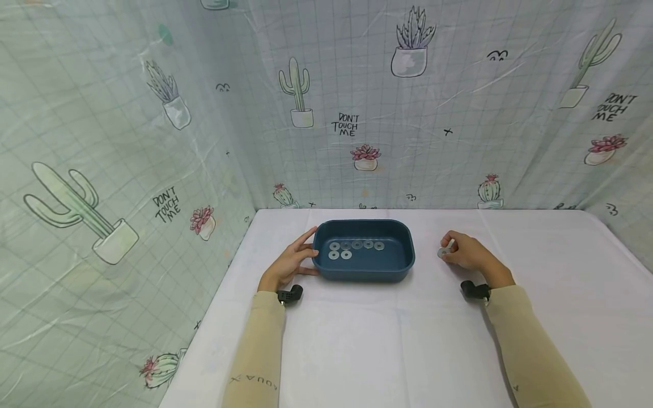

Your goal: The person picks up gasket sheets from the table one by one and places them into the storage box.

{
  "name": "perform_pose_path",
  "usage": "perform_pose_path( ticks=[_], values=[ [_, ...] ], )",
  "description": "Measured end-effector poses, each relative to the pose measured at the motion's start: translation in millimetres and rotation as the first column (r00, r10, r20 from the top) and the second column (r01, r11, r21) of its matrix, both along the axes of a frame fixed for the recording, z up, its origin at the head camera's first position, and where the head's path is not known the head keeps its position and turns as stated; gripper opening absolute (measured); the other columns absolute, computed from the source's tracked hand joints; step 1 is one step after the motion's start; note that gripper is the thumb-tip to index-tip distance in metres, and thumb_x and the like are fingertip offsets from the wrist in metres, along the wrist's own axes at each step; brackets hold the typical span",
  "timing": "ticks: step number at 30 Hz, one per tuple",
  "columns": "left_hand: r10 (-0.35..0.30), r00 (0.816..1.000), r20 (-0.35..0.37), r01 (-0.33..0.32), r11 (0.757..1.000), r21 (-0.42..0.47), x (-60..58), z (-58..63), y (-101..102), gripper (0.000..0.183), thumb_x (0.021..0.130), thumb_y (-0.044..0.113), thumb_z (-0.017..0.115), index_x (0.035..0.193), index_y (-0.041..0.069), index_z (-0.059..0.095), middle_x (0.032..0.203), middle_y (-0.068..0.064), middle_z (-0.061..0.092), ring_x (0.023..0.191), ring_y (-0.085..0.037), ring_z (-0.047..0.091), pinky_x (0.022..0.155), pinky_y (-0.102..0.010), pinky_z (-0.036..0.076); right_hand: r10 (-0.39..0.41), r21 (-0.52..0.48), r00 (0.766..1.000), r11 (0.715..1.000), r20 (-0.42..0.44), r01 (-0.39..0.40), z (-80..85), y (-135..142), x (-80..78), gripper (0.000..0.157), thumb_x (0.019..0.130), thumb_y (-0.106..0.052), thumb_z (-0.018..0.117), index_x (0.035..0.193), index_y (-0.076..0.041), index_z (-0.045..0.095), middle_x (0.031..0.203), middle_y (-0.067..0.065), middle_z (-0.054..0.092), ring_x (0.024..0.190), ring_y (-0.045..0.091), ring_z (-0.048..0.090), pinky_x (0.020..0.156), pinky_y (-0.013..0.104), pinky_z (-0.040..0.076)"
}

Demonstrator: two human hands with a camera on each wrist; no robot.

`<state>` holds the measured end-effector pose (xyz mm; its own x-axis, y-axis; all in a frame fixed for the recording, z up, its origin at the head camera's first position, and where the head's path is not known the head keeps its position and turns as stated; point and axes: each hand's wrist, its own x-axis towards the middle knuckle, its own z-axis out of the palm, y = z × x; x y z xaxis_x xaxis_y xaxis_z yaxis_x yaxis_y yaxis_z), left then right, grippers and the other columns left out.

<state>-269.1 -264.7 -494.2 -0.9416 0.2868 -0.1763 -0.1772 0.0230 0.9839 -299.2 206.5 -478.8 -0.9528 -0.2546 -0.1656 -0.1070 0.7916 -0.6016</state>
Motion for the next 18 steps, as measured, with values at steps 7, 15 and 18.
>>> perform_pose_path(
  ticks=[7,15,18],
  values=[
    [-0.008,1.0,-0.003,0.008,1.0,-0.009,0.4,-0.2,-0.5,0.07,0.101,0.012,0.062,0.157,0.047,0.035,0.158,-0.017,0.035,0.138,-0.038,0.049,0.089,-0.058,0.06,0.009,0.002,1.0,1.0,-0.006,-0.009,3.7,0.1,4.5,0.025,0.094,-0.012,0.071,0.11,-0.004,0.053,0.088,0.01,0.052,0.08,0.023,0.05,0.064,0.031,0.04],
    [-0.021,1.0,-0.005,0.021,1.0,-0.009,-0.3,0.3,-1.2,0.071,0.101,0.012,0.062,0.157,0.047,0.034,0.159,-0.018,0.034,0.136,-0.039,0.05,0.09,-0.059,0.06,0.033,0.018,0.999,0.999,-0.031,-0.032,8.0,0.7,6.8,0.025,0.093,-0.012,0.072,0.109,-0.004,0.054,0.088,0.009,0.053,0.077,0.023,0.051,0.063,0.031,0.041],
    [-0.017,1.0,-0.002,0.017,1.0,-0.011,-0.3,0.9,-1.0,0.071,0.101,0.012,0.061,0.157,0.047,0.035,0.159,-0.018,0.035,0.136,-0.039,0.05,0.09,-0.059,0.06,0.055,0.013,0.998,0.998,-0.036,-0.054,10.0,2.2,7.9,0.025,0.093,-0.012,0.072,0.11,-0.003,0.055,0.085,0.008,0.053,0.075,0.022,0.05,0.063,0.031,0.04]
  ],
)
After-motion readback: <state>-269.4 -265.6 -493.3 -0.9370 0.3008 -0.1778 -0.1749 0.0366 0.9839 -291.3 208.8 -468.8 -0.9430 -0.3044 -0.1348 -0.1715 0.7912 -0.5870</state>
